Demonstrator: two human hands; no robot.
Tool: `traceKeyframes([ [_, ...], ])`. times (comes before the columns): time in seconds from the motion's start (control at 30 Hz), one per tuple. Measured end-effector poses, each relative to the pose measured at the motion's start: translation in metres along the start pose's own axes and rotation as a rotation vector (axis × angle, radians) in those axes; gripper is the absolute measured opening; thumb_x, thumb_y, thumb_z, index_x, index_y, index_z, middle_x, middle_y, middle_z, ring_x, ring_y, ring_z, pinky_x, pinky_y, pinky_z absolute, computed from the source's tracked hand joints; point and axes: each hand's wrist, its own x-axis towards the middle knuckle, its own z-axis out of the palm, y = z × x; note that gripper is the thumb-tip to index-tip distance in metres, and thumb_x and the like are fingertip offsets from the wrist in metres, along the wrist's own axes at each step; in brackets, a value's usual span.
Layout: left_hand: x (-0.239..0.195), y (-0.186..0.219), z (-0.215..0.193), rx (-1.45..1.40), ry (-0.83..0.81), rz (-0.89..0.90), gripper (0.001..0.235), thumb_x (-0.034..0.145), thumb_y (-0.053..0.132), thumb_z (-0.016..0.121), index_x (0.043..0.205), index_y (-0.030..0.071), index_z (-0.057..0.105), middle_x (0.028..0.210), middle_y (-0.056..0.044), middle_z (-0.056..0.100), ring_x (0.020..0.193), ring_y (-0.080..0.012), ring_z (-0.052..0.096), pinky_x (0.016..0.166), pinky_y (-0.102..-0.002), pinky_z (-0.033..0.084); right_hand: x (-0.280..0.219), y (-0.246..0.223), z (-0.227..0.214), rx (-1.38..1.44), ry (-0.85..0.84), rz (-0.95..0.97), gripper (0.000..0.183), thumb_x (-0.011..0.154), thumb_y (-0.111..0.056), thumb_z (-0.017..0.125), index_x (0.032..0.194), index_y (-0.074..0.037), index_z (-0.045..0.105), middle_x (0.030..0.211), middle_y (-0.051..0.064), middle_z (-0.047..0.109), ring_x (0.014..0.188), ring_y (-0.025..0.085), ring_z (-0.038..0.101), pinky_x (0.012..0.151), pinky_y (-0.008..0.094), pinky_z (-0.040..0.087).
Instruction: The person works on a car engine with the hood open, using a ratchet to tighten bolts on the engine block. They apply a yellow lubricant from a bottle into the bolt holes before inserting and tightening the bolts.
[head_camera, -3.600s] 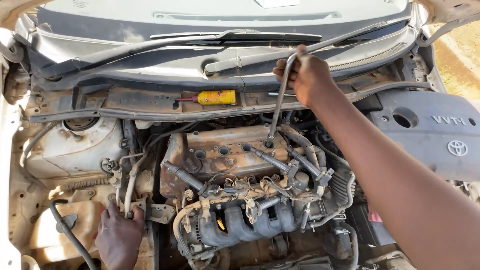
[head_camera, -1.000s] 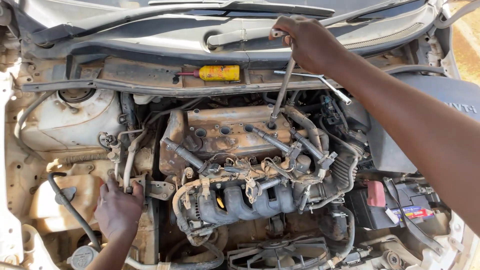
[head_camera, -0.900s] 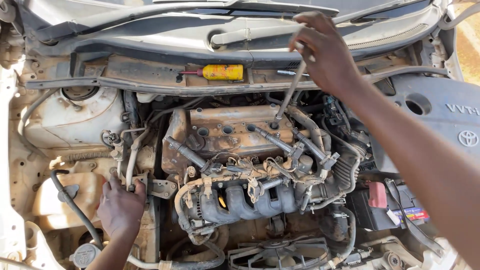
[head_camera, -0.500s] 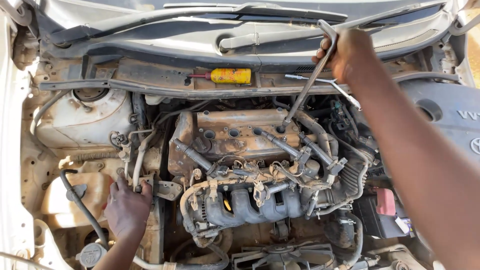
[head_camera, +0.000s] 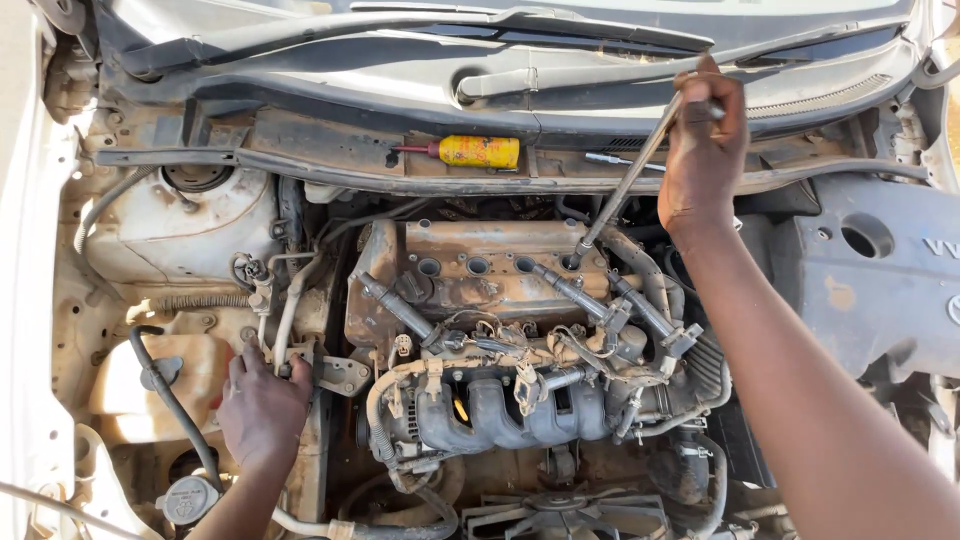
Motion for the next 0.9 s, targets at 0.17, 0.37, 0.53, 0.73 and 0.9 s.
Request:
traceKeyframes([
  [0.17, 0.006, -0.003, 0.007, 0.003, 0.008, -0.003, 0.077, 0.097, 0.049, 0.041, 0.162, 0.009, 0.032, 0.147, -0.024, 0.052, 0.121, -0.0463, 0.060, 0.089, -0.058, 0.054, 0.012, -0.048, 0.031, 0.208, 0.353, 0.405, 0.016, 0.105, -0.021, 0.050, 0.107, -0.007, 0.059, 0.100, 0.016, 0.074, 0.087, 0.025, 0.072, 0.082, 0.037, 0.062],
  [0.37, 0.003, -0.005, 0.010, 0.026, -0.009, -0.005, 0.076, 0.097, 0.049, 0.042, 0.161, 0.008, 0.034, 0.147, -0.024, 0.053, 0.120, -0.0453, 0.061, 0.087, -0.057, 0.055, 0.063, -0.076, 0.042, -0.671, -0.131, 0.765, 0.032, 0.099, -0.040, 0.061, 0.120, -0.016, 0.064, 0.091, 0.005, 0.059, 0.075, 0.017, 0.058, 0.081, 0.037, 0.054],
  [0.53, 0.006, -0.004, 0.010, 0.027, 0.006, 0.000, 0.077, 0.097, 0.050, 0.040, 0.162, 0.007, 0.033, 0.150, -0.024, 0.051, 0.123, -0.0454, 0.059, 0.090, -0.057, 0.053, 0.037, -0.064, 0.007, -1.191, -0.936, 0.034, 0.049, 0.088, -0.061, 0.068, 0.104, -0.014, 0.067, 0.127, 0.015, 0.052, 0.114, 0.035, 0.054, 0.092, 0.051, 0.043],
  [0.73, 0.001, -0.002, 0.005, 0.026, -0.043, -0.017, 0.078, 0.098, 0.049, 0.042, 0.163, 0.008, 0.029, 0.150, -0.023, 0.049, 0.122, -0.0435, 0.060, 0.089, -0.056, 0.056, -0.015, -0.037, -0.003, 0.023, -0.153, 0.132, 0.015, 0.108, -0.034, 0.056, 0.120, -0.034, 0.063, 0.136, -0.008, 0.061, 0.132, 0.024, 0.056, 0.109, 0.048, 0.048],
  [0.9, -0.004, 0.008, -0.010, -0.020, -0.044, -0.016, 0.075, 0.100, 0.049, 0.040, 0.161, 0.006, 0.031, 0.152, -0.024, 0.047, 0.127, -0.0445, 0.057, 0.096, -0.057, 0.053, 0.078, 0.003, -0.011, 0.092, 0.204, 0.959, 0.041, 0.112, -0.033, 0.038, 0.090, -0.012, 0.065, 0.072, 0.002, 0.061, 0.065, 0.020, 0.058, 0.093, 0.049, 0.061],
])
